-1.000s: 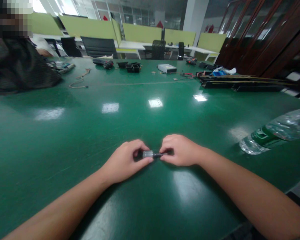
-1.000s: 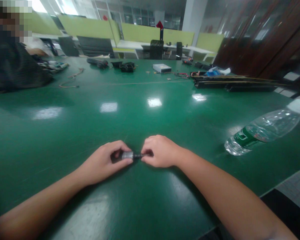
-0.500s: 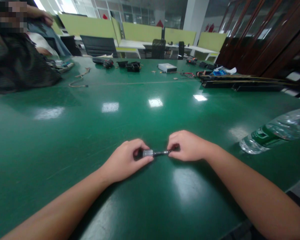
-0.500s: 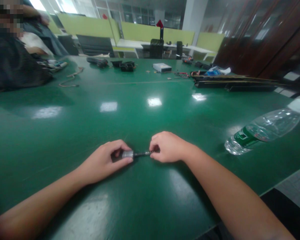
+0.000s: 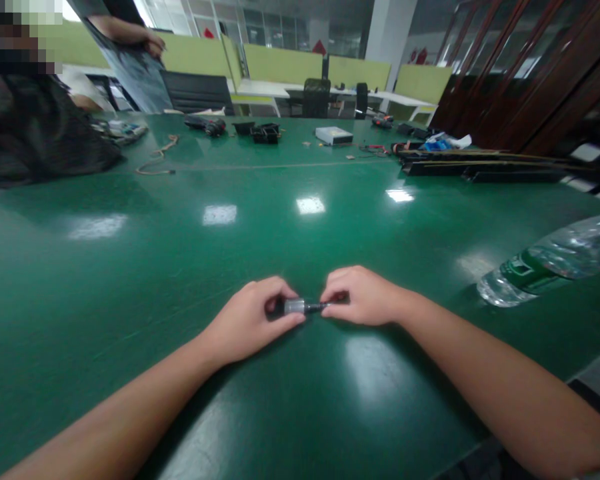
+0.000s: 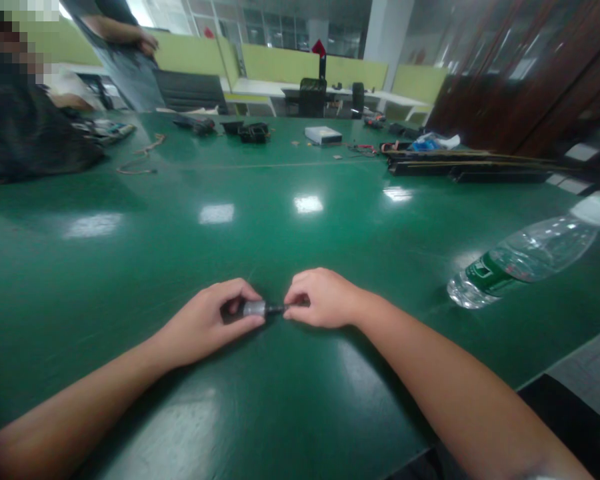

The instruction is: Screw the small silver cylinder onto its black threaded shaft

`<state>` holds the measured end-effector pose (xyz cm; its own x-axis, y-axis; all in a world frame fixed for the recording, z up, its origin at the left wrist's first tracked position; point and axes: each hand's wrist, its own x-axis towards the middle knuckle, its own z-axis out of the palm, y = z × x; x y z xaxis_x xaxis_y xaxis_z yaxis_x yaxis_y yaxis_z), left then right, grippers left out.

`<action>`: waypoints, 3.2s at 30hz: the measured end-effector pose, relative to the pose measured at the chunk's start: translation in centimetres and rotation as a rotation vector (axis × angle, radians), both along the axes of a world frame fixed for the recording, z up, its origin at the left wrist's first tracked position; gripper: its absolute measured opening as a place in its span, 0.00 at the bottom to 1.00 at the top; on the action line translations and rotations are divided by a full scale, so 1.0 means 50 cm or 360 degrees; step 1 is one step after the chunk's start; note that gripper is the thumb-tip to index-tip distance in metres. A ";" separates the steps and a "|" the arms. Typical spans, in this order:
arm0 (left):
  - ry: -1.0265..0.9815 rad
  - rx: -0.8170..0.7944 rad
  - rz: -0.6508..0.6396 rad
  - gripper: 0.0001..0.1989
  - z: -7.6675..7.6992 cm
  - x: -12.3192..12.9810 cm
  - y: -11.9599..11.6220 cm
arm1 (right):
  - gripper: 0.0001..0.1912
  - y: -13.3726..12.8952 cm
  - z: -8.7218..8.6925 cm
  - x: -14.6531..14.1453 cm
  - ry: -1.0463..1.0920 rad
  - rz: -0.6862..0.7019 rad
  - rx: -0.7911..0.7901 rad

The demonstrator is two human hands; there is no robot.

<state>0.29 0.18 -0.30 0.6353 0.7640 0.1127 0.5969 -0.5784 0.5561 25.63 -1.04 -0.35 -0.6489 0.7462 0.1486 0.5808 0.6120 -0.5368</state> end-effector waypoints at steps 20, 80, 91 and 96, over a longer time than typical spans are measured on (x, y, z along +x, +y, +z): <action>0.0027 0.0045 -0.0043 0.12 0.002 0.001 -0.001 | 0.07 -0.003 -0.022 -0.033 0.0056 0.0062 0.0164; 0.0037 0.0015 0.0008 0.13 -0.005 0.000 0.001 | 0.05 0.004 0.007 0.016 -0.0033 -0.0095 -0.0104; -0.0012 0.0025 -0.0074 0.13 0.001 -0.001 0.001 | 0.11 -0.004 -0.024 -0.034 0.0021 -0.0045 0.0140; 0.0012 0.0041 -0.0076 0.12 0.002 0.001 0.002 | 0.10 -0.005 -0.018 -0.032 0.0015 0.0003 0.0144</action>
